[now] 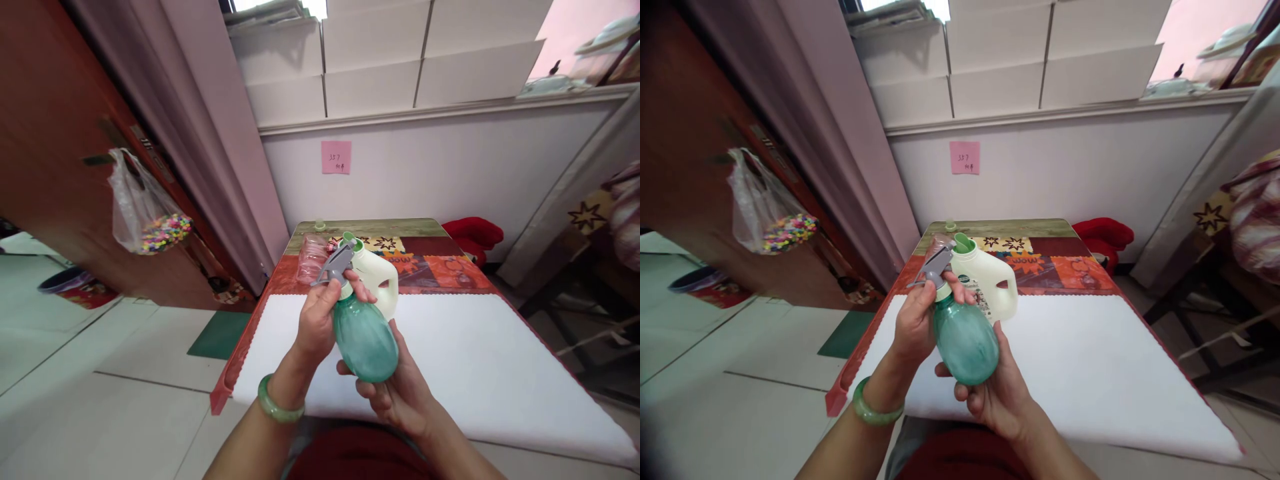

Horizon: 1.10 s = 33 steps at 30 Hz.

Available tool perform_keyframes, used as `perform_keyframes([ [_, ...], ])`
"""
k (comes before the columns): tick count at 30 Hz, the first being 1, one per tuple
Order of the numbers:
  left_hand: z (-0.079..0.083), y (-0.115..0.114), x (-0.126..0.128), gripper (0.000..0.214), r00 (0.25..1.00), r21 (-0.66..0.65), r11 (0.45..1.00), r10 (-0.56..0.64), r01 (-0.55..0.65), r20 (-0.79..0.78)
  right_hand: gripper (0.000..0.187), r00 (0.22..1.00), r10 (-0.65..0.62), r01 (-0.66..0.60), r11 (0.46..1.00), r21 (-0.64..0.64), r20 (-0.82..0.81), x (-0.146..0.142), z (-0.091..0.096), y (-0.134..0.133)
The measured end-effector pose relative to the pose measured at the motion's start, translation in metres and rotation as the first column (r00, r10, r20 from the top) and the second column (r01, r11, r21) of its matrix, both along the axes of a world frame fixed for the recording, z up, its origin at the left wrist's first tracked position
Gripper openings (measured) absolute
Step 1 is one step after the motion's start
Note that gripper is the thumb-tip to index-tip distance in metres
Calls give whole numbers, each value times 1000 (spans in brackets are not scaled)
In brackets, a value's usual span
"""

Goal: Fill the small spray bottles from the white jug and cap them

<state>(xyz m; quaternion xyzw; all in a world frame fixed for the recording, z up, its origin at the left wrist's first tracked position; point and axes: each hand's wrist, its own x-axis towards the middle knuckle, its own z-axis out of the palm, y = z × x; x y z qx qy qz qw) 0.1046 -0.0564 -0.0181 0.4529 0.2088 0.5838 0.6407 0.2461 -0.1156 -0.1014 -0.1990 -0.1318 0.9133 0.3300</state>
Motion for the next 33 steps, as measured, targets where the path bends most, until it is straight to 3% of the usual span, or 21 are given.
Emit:
perform_keyframes([
  [3,0,1,-1,34,994,35,994,102,-100,-45,77,951,-306,296,945,138,55,-3,-9,-6],
  [5,0,3,0,34,986,25,986,165,-164,-39,70,840,-529,472,821,320,120,-7,-17,-9],
  [7,-2,6,0,33,976,-22,975,219,-219,-13,77,674,-716,548,649,528,180,-10,-25,-10],
  [9,-5,8,2,37,964,-97,961,263,-259,37,89,450,-866,538,456,709,216,-12,-30,-9],
  [11,-6,9,5,38,954,-183,948,283,-262,102,96,256,-944,469,310,827,209,-14,-33,-7],
  [13,-5,9,8,32,945,-247,939,285,-241,160,96,142,-975,397,214,893,171,-16,-35,-5],
  [16,2,12,10,21,918,-256,930,323,-263,230,91,35,-996,295,94,951,87,-18,-37,-5],
  [18,7,14,9,15,898,-230,927,353,-298,261,91,17,-994,288,112,951,112,-19,-39,-6],
  [21,13,16,3,13,897,-210,933,343,-292,279,95,92,-961,361,277,890,262,-21,-43,-8],
  [24,16,20,-10,14,894,-212,933,343,-290,287,97,147,-936,402,352,846,320,-19,-48,-9],
  [27,22,31,-36,13,866,-231,915,392,-331,312,96,156,-930,421,368,829,333,-12,-55,-8],
  [30,23,47,-74,22,779,-284,872,485,-398,398,95,99,-937,403,344,848,334,4,-59,-4],
  [33,-1,64,-115,33,700,-372,840,537,-394,471,96,26,-949,364,301,881,313,27,-52,6],
])
